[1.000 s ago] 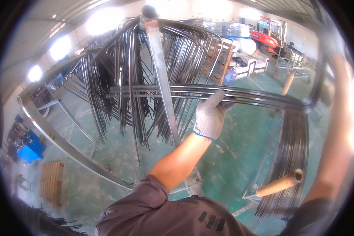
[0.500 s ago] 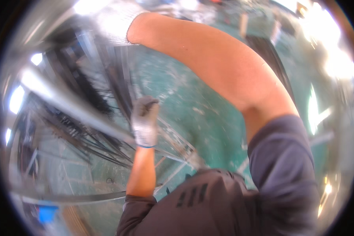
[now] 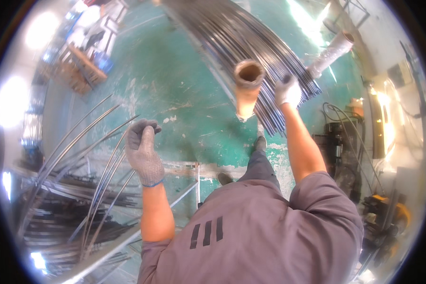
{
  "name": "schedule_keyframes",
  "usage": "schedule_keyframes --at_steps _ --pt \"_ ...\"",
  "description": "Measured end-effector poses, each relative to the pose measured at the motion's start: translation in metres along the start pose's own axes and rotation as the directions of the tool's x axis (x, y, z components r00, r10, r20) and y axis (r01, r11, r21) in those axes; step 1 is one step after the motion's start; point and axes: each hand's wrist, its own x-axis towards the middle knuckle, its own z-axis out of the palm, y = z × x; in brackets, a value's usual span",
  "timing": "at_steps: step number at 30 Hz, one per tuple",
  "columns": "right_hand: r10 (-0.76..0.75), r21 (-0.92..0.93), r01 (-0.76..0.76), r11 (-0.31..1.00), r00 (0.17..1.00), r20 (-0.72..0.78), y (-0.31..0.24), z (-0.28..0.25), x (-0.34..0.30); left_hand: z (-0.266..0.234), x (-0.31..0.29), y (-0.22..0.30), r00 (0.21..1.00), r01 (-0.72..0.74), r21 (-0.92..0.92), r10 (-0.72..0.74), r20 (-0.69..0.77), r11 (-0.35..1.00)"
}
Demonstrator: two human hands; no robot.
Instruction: The person feeds long metal bars into a machine to bend them into U-shapes and then hangs the finished pieces onto a storage rack.
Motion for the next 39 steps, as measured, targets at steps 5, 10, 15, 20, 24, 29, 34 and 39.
schedule_keyframes --at_steps 5,10,15,20,24,29,34,39 --pt "0.223 -0.423 0.044 0.905 0.797 0.561 0.087 0.097 -0.009 0.156 0.038 0.003 0.972 -0.109 0.089 0.087 0.220 0.990" --pt "0.258 -0.478 0.091 0.873 0.746 0.614 0.114 0.149 -0.014 0.256 0.045 -0.029 0.918 -0.213 0.229 0.115 0.380 0.950" --pt "0.195 -0.348 0.090 0.933 0.688 0.699 0.161 0.167 0.005 0.292 0.045 -0.062 0.932 -0.254 0.355 0.128 0.340 0.900" --pt "0.175 -0.278 0.146 0.949 0.490 0.854 0.167 0.154 0.042 0.320 0.050 -0.065 0.948 -0.253 0.439 0.129 0.291 0.862" --pt "0.117 -0.205 0.175 0.963 0.417 0.902 0.180 0.155 0.067 0.336 0.050 -0.064 0.943 -0.288 0.498 0.151 0.297 0.818" --pt "0.080 0.039 -0.702 0.711 0.136 0.987 0.188 0.122 0.090 0.344 0.023 -0.061 0.847 -0.486 0.431 0.288 0.447 0.760" --pt "0.000 0.067 -0.859 0.507 0.078 0.997 0.173 0.076 0.103 0.350 -0.023 -0.061 0.675 -0.579 0.260 0.275 0.685 0.773" --pt "0.211 -0.021 -0.634 0.773 0.225 0.951 0.158 0.012 0.081 0.340 -0.059 -0.124 0.550 0.384 0.384 -0.542 0.635 0.840"
